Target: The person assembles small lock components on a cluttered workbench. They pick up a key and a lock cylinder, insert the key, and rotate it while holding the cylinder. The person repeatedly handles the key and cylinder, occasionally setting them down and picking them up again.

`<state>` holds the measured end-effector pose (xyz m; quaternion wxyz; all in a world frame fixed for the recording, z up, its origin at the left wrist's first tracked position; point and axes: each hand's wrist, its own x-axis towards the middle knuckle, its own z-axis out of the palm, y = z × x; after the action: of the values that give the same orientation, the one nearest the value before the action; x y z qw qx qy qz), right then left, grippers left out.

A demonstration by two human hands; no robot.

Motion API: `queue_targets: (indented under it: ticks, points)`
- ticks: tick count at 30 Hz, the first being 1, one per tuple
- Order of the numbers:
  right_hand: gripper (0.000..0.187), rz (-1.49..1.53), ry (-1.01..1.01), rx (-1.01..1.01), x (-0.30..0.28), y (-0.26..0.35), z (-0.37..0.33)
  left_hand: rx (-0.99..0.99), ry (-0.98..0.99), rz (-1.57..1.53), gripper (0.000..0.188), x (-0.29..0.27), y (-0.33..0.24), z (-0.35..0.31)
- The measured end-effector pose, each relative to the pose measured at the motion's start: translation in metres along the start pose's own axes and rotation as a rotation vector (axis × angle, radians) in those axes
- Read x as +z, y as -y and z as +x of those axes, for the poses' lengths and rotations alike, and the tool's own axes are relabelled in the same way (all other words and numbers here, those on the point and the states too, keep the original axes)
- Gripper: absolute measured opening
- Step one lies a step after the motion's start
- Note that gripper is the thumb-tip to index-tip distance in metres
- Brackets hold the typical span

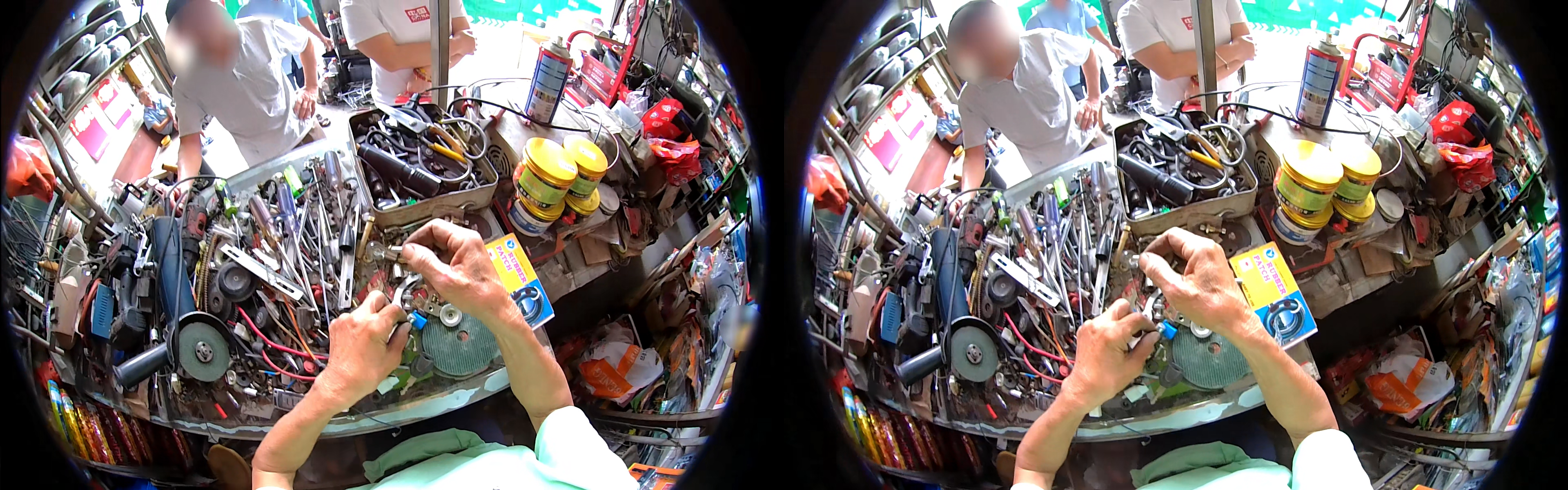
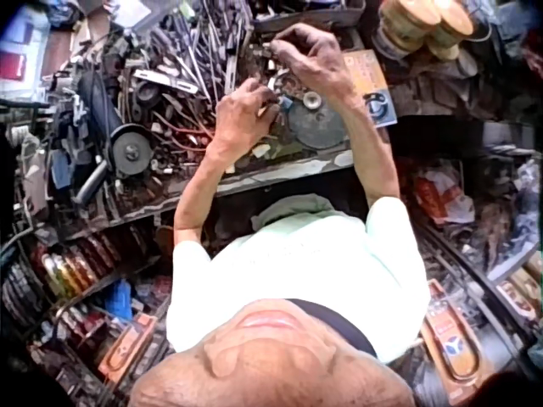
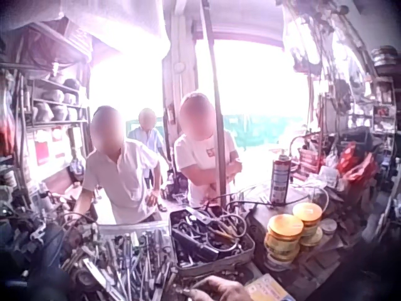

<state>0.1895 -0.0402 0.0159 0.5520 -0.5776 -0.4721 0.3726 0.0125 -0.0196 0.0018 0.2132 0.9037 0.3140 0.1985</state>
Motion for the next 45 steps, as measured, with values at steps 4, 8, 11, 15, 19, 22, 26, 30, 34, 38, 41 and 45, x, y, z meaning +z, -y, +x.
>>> queue_targets:
  ticks: [4, 8, 11, 15, 19, 22, 26, 30, 34, 38, 41, 45]
  points:
    - [0.019, -0.019, 0.019, 0.003, 0.004, 0.009, -0.004, 0.008, 0.008, 0.073, 0.018, -0.001, -0.001, -0.007]
    - [0.020, 0.056, 0.103, 0.032, 0.014, 0.023, -0.011, 0.025, -0.014, 0.230, 0.018, 0.009, -0.003, -0.014]
    - [0.021, 0.005, 0.145, -0.002, 0.019, 0.025, -0.014, 0.119, -0.050, 0.200, 0.021, 0.015, 0.001, -0.016]
    - [0.022, -0.019, 0.169, 0.034, 0.022, 0.023, -0.017, 0.181, -0.052, 0.129, 0.022, 0.016, 0.007, -0.018]
    - [0.019, 0.056, 0.090, -0.062, 0.025, 0.016, -0.016, 0.046, -0.191, -0.059, 0.013, 0.010, 0.006, -0.015]
    - [0.016, 0.186, 0.053, 0.021, 0.022, 0.021, -0.017, -0.322, -0.179, -0.807, 0.015, -0.004, 0.013, -0.005]
    - [0.016, 0.084, 0.166, -0.075, 0.025, 0.021, -0.020, -0.459, -0.196, -1.461, 0.018, -0.026, 0.025, -0.006]
    - [0.014, -0.154, 0.143, -0.305, 0.031, 0.023, -0.024, -0.457, -0.139, -1.676, 0.020, -0.022, 0.028, -0.008]
    - [0.014, -0.179, 0.114, -0.297, 0.027, 0.025, -0.025, -0.461, -0.191, -1.766, 0.021, -0.016, 0.035, -0.008]
    - [0.014, -0.159, 0.111, -0.346, 0.030, 0.019, -0.022, -0.489, -0.200, -1.734, 0.020, -0.020, 0.032, -0.008]
    - [0.014, -0.195, 0.103, -0.377, 0.030, 0.019, -0.021, -0.461, -0.226, -1.731, 0.020, -0.019, 0.032, -0.008]
    - [0.014, -0.212, 0.096, -0.405, 0.028, 0.018, -0.019, -0.461, -0.217, -1.720, 0.019, -0.019, 0.031, -0.007]
